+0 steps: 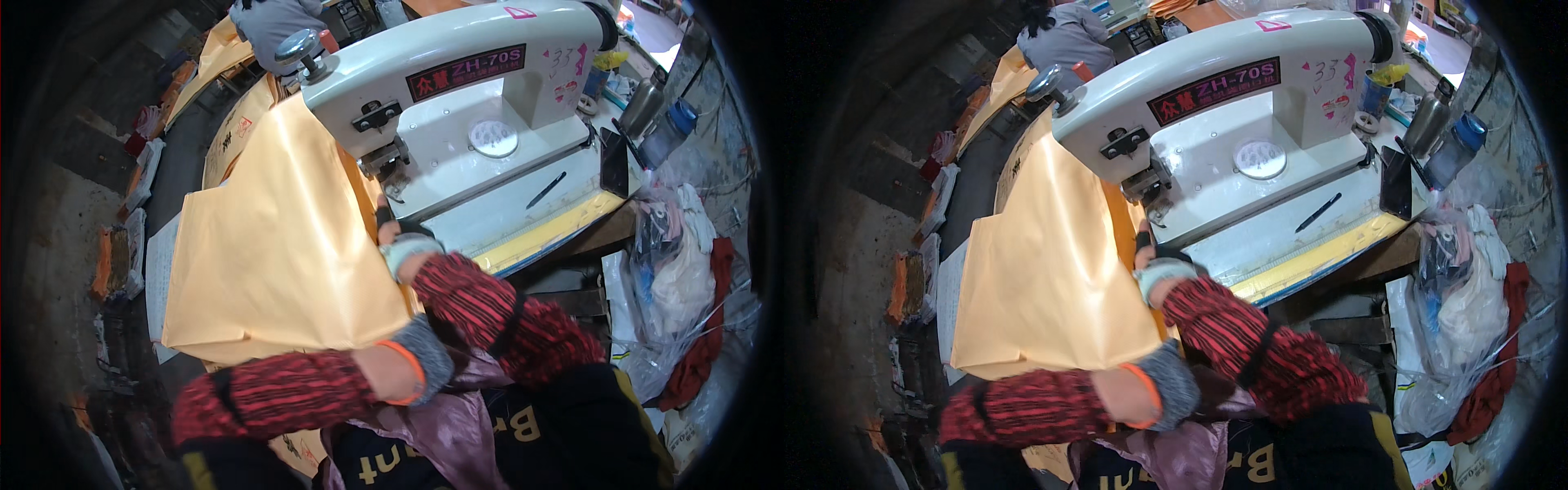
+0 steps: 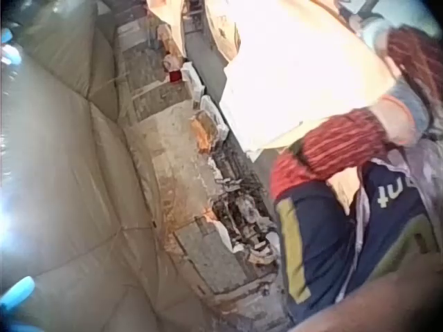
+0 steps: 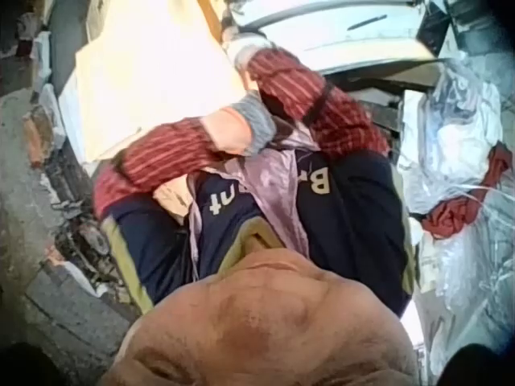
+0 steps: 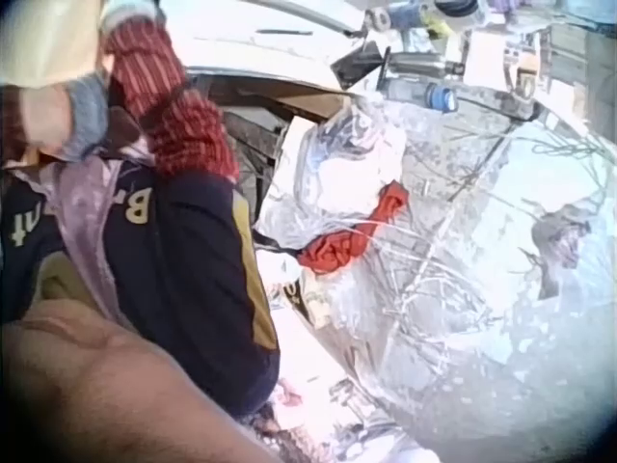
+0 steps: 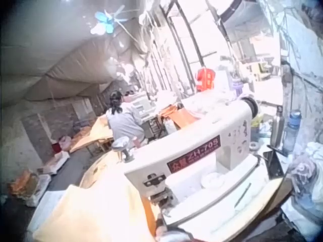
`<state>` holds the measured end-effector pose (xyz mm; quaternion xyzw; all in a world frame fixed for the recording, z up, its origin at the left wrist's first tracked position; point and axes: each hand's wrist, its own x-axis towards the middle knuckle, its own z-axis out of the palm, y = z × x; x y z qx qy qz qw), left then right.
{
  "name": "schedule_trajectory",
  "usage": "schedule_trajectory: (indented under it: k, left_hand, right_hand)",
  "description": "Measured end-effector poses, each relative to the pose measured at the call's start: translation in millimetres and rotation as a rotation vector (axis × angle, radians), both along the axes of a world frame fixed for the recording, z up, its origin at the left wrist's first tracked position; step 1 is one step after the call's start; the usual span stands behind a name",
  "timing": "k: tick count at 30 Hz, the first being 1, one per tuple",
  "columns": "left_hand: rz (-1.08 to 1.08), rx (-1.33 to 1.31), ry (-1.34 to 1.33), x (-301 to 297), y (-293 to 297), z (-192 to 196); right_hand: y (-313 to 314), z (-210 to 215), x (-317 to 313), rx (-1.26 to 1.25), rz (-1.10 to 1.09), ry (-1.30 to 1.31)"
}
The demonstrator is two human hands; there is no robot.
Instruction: The recorder folds the top edge of large yellow plastic bags and feeds them through an industrial sewing machine to seal them.
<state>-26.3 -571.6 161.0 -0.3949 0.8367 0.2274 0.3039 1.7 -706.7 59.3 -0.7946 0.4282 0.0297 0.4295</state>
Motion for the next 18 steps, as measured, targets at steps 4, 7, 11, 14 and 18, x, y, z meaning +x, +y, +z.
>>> schedule_trajectory:
  k: [4, 7, 11, 14, 18]
  left_hand:
    - [0.084, 0.012, 0.029, 3.2, 11.7, -1.1]
    - [-0.129, 0.265, -0.330, 35.6, -38.6, 129.1]
    - [0.339, 0.012, 0.009, 97.6, 9.5, 80.0]
    - [0.143, -0.114, -0.040, 33.5, 14.6, 19.5]
    - [0.304, -0.262, 0.184, 5.7, 19.8, -33.8]
  right_hand:
    - [50.3, 16.9, -45.9, 0.035, 0.098, -0.056]
    - [54.2, 31.0, -43.8, -0.043, 0.134, 0.002]
    - [20.0, 53.5, -12.9, -0.119, 0.083, 0.076]
    - [-1.5, 61.2, 4.2, -0.065, 0.013, 0.142]
    - [15.2, 13.0, -10.6, -0.240, 0.085, -0.216]
